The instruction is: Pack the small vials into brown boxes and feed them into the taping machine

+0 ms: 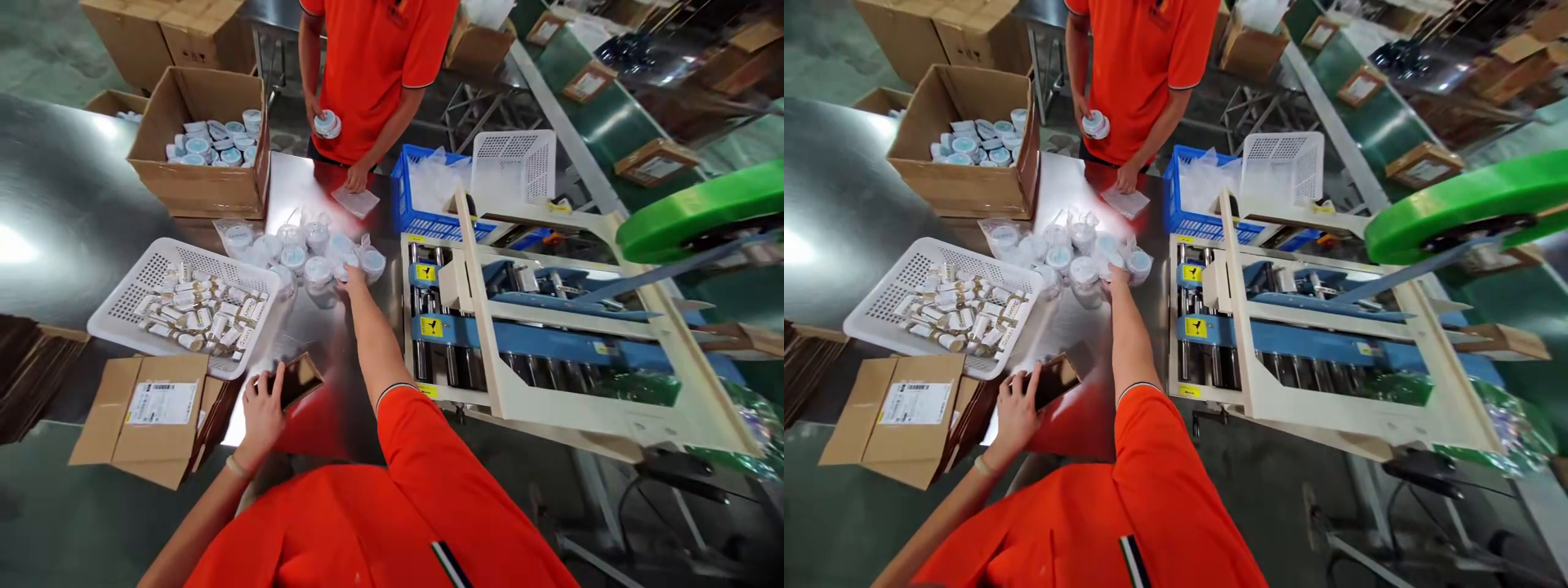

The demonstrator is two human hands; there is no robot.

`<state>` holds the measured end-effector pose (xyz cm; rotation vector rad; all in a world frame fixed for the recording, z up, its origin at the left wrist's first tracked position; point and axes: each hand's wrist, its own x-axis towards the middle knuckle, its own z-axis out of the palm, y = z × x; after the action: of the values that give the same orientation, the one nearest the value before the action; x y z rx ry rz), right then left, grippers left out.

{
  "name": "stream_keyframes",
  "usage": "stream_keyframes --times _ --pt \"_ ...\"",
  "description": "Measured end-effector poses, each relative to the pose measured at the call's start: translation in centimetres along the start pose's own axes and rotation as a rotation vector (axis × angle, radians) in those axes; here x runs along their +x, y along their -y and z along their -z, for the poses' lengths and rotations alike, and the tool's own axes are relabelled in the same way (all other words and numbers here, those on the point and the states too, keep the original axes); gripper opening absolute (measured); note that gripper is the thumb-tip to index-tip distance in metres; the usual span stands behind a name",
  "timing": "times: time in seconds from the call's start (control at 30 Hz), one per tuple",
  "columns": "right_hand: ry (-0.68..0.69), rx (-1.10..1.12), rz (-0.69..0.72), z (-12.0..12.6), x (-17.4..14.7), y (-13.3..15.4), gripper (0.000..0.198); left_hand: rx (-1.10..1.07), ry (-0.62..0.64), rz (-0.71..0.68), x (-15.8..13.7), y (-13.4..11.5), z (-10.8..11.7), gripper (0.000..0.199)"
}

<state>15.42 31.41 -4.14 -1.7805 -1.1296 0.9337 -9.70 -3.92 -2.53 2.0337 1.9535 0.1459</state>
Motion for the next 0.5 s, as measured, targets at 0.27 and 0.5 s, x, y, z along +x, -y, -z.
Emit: stream_keyframes --times 0.27,0.5 --pt "-0.093 -0.163 0.361 4.0 -11.1 -0.3 0.022 -0.216 -0.024 -0.147 2.1 0.2 0.2 0.097" --pt "0.65 -0.446 0.812 7.8 -27.8 -2.5 0.011 -0.507 -0.135 -0.076 3.5 -0.4 -2.0 0.112"
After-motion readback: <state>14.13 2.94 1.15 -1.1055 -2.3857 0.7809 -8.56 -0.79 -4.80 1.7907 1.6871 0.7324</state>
